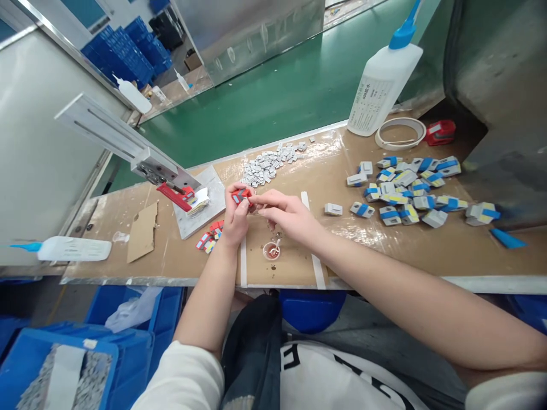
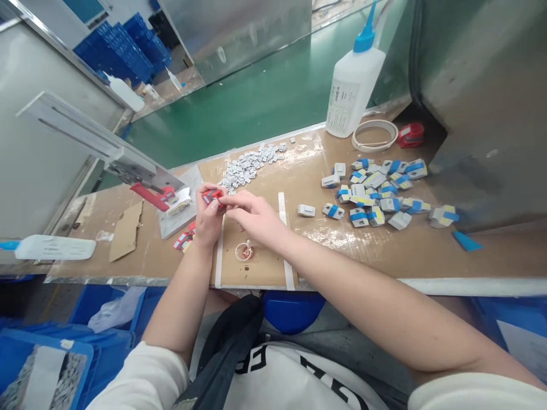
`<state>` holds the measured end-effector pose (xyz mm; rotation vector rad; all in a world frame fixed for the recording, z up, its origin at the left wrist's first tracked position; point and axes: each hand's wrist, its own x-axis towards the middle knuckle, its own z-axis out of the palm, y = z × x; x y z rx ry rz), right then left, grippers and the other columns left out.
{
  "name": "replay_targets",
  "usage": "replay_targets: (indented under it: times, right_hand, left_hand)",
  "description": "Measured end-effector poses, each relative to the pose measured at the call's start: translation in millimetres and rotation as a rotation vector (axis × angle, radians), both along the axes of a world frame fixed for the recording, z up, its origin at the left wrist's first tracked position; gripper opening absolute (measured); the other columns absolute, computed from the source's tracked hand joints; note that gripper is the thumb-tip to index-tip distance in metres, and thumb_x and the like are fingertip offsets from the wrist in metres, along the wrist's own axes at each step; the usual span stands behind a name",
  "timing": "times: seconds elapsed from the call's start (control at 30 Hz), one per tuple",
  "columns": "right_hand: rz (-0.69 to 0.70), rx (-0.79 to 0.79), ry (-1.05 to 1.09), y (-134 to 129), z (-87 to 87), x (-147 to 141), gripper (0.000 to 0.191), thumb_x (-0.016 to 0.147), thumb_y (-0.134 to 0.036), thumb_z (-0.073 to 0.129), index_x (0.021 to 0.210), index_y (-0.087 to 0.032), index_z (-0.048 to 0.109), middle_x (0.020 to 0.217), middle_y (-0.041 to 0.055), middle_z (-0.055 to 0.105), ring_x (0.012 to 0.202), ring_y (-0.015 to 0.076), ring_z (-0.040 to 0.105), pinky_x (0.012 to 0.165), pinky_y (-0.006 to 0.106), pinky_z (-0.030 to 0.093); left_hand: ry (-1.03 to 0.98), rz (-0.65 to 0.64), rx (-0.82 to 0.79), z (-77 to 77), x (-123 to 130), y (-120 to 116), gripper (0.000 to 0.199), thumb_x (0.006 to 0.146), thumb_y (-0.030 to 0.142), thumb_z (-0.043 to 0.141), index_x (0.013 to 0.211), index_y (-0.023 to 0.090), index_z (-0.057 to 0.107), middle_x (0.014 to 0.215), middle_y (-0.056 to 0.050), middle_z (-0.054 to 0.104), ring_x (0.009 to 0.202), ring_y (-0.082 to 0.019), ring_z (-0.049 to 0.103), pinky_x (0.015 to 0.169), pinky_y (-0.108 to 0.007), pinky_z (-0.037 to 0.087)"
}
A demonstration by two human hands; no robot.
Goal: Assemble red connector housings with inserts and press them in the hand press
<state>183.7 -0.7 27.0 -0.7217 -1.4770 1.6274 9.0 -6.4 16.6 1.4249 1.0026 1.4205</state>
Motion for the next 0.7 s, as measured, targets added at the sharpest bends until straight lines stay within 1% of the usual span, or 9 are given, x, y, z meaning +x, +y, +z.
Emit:
replay_targets:
  times: [0.07,0.17,0.27,0.37,0.43,0.5,0.57,0.63,0.7]
  right_hand:
    - [0.018,0.000,0.058,-3.5,-1.0,-2.6,0.043,0.091,-0.026,0.057,0.128,-0.024,0.079,0.113,0.0070,0.061,0.070,0.0127,0.055,0.067,0.034,0.056]
    - [0.003,0.081,0.124,-7.8,-4.3,-6.1,0.047,0.085,-0.020,0.060,0.127,-0.025,0.080,0.107,0.0056,0.059,0.080,0.0143,0.057,0.073,0.033,0.056]
    - [0.003,0.147,0.160,-10.3,-9.7,-8.0,0.055,0.081,-0.014,0.061,0.132,-0.028,0.079,0.108,0.0051,0.058,0.082,0.0140,0.056,0.073,0.031,0.054]
    - [0.027,0.169,0.166,-10.7,-14.7,-9.2,0.061,0.081,-0.012,0.060,0.137,-0.029,0.075,0.110,0.0051,0.057,0.082,0.0136,0.056,0.071,0.029,0.053]
    - [0.080,0.187,0.155,-10.2,-15.4,-9.9,0.064,0.082,-0.014,0.061,0.143,-0.029,0.070,0.113,0.0054,0.056,0.084,0.0142,0.058,0.073,0.030,0.055]
    - [0.108,0.237,0.121,-9.4,-12.8,-9.9,0.063,0.087,-0.018,0.063,0.149,-0.029,0.064,0.117,0.0064,0.058,0.088,0.0161,0.060,0.077,0.032,0.057]
    - [0.050,0.309,0.080,-8.3,-7.8,-8.0,0.053,0.095,-0.024,0.061,0.148,-0.027,0.064,0.117,0.0078,0.062,0.093,0.0188,0.062,0.082,0.035,0.058]
    - [-0.089,0.344,0.062,-6.3,-2.6,-4.2,0.039,0.102,-0.028,0.055,0.138,-0.024,0.068,0.113,0.0086,0.064,0.096,0.0206,0.063,0.086,0.037,0.057]
    - [-0.211,0.343,0.015,-3.1,0.6,0.2,0.031,0.104,-0.031,0.054,0.129,-0.022,0.070,0.112,0.0090,0.064,0.097,0.0213,0.063,0.088,0.038,0.056]
  left_hand:
    - [0.029,0.042,0.026,1.8,1.4,-2.2,0.038,0.098,0.056,0.066,0.117,0.029,0.047,0.100,-0.001,0.057,0.076,-0.014,0.053,0.073,-0.029,0.047]
    - [0.063,0.104,0.043,2.5,3.2,-4.9,0.038,0.100,0.060,0.062,0.114,0.028,0.049,0.099,-0.002,0.057,0.077,-0.016,0.053,0.075,-0.030,0.049]
    - [0.049,0.094,0.051,0.1,4.1,-6.1,0.032,0.102,0.057,0.060,0.113,0.028,0.050,0.099,-0.002,0.057,0.078,-0.016,0.054,0.075,-0.030,0.049]
    - [0.021,0.106,0.053,-1.6,4.4,-4.8,0.035,0.100,0.058,0.063,0.112,0.028,0.048,0.098,-0.002,0.058,0.080,-0.016,0.056,0.074,-0.029,0.049]
    - [0.002,0.127,0.015,-0.3,4.6,-2.5,0.038,0.098,0.060,0.064,0.111,0.028,0.048,0.095,-0.001,0.058,0.070,-0.014,0.052,0.069,-0.028,0.048]
    - [-0.039,0.109,-0.095,2.8,4.8,0.8,0.039,0.098,0.062,0.059,0.111,0.027,0.048,0.090,0.001,0.058,0.058,-0.011,0.043,0.061,-0.027,0.044]
    - [-0.112,0.056,-0.221,6.3,4.8,4.5,0.038,0.099,0.062,0.056,0.112,0.027,0.050,0.083,0.002,0.058,0.054,-0.011,0.042,0.056,-0.026,0.041]
    - [-0.199,-0.016,-0.317,9.5,4.2,7.4,0.037,0.099,0.060,0.057,0.113,0.027,0.051,0.075,0.003,0.055,0.053,-0.011,0.045,0.053,-0.024,0.039]
    - [-0.268,-0.100,-0.385,12.0,3.3,9.0,0.036,0.098,0.059,0.059,0.112,0.027,0.052,0.067,0.006,0.050,0.046,-0.010,0.038,0.047,-0.022,0.034]
